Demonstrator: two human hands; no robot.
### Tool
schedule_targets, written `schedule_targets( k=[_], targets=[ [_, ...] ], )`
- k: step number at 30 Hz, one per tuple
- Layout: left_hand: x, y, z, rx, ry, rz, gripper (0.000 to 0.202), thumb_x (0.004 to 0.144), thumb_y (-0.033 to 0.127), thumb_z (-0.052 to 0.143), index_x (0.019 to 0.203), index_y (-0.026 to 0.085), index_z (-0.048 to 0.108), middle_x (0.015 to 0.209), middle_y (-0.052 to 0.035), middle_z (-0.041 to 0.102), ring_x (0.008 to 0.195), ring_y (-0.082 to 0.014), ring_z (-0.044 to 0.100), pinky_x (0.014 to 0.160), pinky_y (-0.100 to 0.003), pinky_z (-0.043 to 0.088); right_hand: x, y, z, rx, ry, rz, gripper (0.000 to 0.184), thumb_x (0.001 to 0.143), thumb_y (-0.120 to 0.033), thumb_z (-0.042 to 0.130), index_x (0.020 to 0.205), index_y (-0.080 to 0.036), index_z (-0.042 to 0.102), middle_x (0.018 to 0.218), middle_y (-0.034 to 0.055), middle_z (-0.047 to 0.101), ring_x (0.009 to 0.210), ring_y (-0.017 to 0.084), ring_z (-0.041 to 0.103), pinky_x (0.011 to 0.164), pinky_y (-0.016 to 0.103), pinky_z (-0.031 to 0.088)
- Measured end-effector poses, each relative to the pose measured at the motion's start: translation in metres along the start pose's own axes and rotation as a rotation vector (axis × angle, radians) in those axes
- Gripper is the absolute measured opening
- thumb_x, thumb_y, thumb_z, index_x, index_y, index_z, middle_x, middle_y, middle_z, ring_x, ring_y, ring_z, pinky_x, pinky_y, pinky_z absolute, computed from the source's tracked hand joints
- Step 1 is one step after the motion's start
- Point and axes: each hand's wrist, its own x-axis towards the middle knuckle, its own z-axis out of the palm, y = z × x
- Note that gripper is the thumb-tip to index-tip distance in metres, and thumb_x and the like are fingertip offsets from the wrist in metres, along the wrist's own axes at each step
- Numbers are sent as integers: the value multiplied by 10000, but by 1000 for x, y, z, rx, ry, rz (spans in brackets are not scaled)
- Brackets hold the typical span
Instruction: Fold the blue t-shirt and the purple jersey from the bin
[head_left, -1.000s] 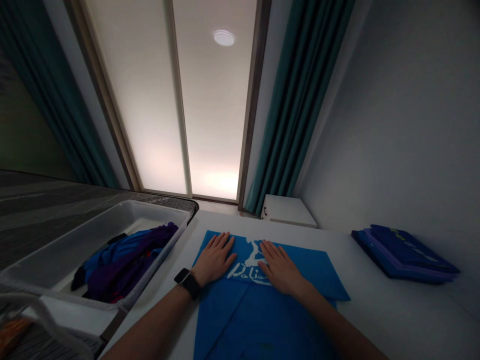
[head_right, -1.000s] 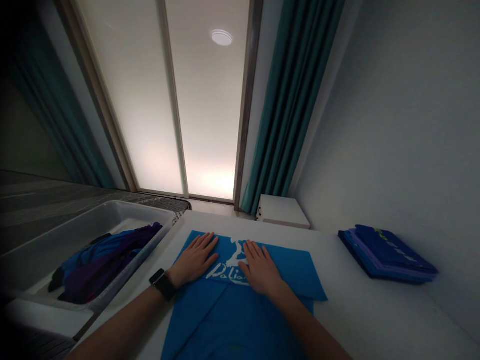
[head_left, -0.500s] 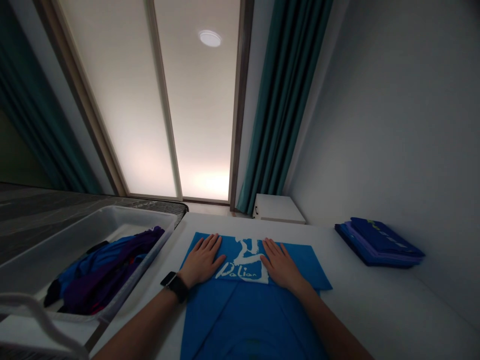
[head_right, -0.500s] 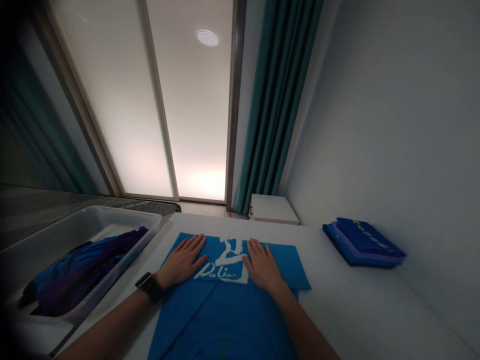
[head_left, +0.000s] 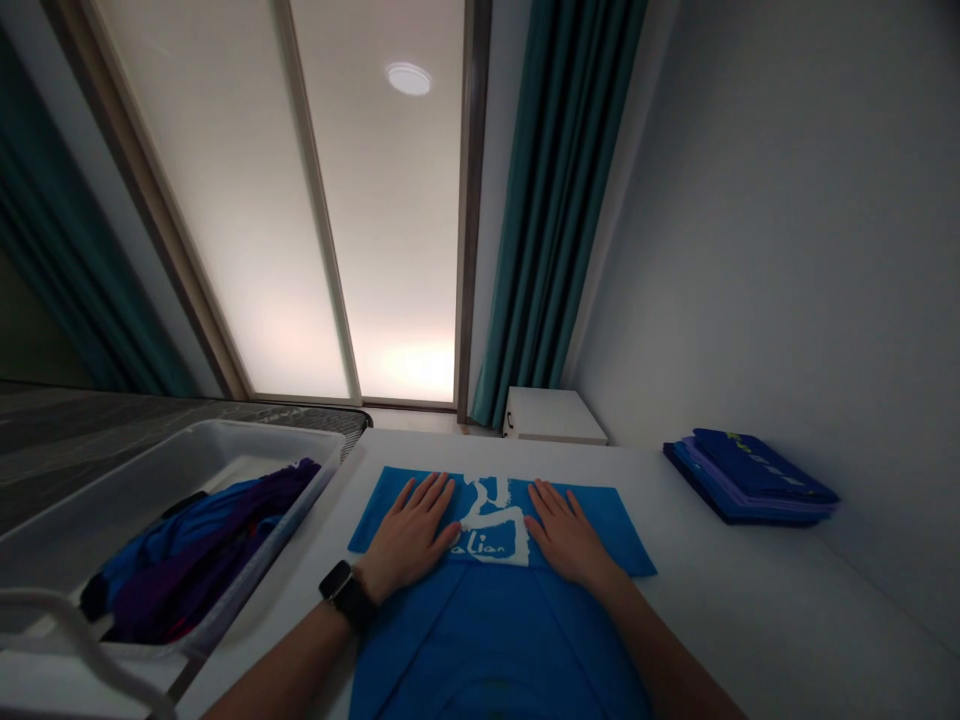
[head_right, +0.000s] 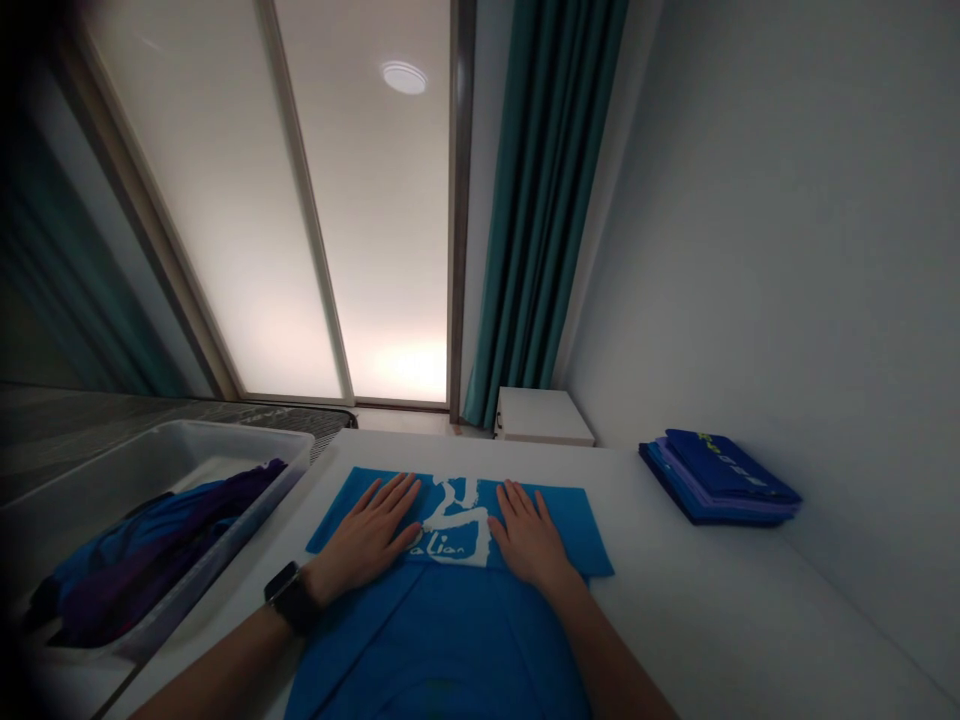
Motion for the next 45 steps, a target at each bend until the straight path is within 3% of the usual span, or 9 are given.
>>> schedule_targets(
  k=[3, 11, 15, 18, 22, 27, 37, 40, 45],
  targets=[
    [0, 1, 4, 0, -25, -25, 632, 955, 585, 327, 1491, 251, 343, 1541, -60, 339, 1427, -281, 289, 1179, -495, 157, -1, -1, -1, 1, -7, 8, 745, 949, -618, 29, 1537, -168, 114, 1605, 17, 77, 1475, 187, 20, 1191, 432, -24],
    [-1, -50, -6, 118, -92, -325, 626, 965, 508, 321, 1480, 154, 355, 1539, -100, 330, 1439, -270, 259, 1167, -503, 165, 0, -1, 0, -41, -4, 20, 722, 957, -592, 68, 1535, -165, 129, 1604, 17, 90, 1475, 177, 40, 1193, 420, -17],
    [-3, -58, -9, 186, -96, -382, 616, 975, 480, 310, 1476, 123, 351, 1540, -107, 325, 1443, -254, 251, 1171, -501, 166, 1, 1, 3, -51, 10, 16, 722, 957, -582, 81, 1535, -152, 137, 1603, 17, 98, 1474, 184, 48, 1196, 415, -9],
    [-2, -48, -13, 251, -27, -349, 607, 980, 477, 306, 1457, 110, 384, 1530, -127, 343, 1447, -257, 238, 1178, -502, 148, 1, 1, 4, -55, 21, 22, 731, 957, -579, 93, 1533, -133, 141, 1602, 31, 109, 1474, 194, 54, 1196, 419, -3],
    [3, -13, -16, 219, 52, -137, 642, 992, 515, 237, 1491, 120, 324, 1568, -94, 261, 1464, -230, 177, 1198, -452, 141, 3, -1, 4, -66, 12, 43, 727, 959, -568, 95, 1534, -125, 120, 1602, 34, 99, 1474, 188, 49, 1195, 429, -3],
    [9, 22, -6, 60, -109, 12, 683, 975, 592, 197, 1522, 186, 253, 1577, -58, 229, 1455, -239, 211, 1188, -478, 182, 4, -3, 5, -59, 21, 60, 745, 953, -587, 73, 1535, -122, 107, 1602, 29, 87, 1475, 191, 33, 1195, 431, -2],
    [-3, -52, -21, 120, -208, -204, 625, 994, 501, 248, 1507, 145, 284, 1562, -75, 262, 1453, -238, 219, 1183, -489, 161, 6, 0, 11, -57, 41, 65, 755, 949, -607, 71, 1534, -132, 116, 1602, 35, 104, 1474, 205, 55, 1195, 435, -4],
    [-5, -52, -22, 166, -183, -209, 582, 995, 434, 275, 1492, 134, 323, 1553, -84, 290, 1444, -234, 247, 1182, -488, 173, 5, 0, 11, -81, 48, 72, 737, 956, -590, 94, 1534, -134, 121, 1601, 35, 110, 1474, 205, 67, 1195, 439, 13],
    [-6, -28, -17, 216, -52, -91, 533, 961, 301, 329, 1466, 139, 382, 1538, -85, 336, 1434, -232, 279, 1183, -470, 193, 8, -19, 2, -118, 99, 76, 709, 970, -543, 123, 1531, -111, 149, 1595, 64, 145, 1470, 218, 108, 1191, 449, 56]
  ],
)
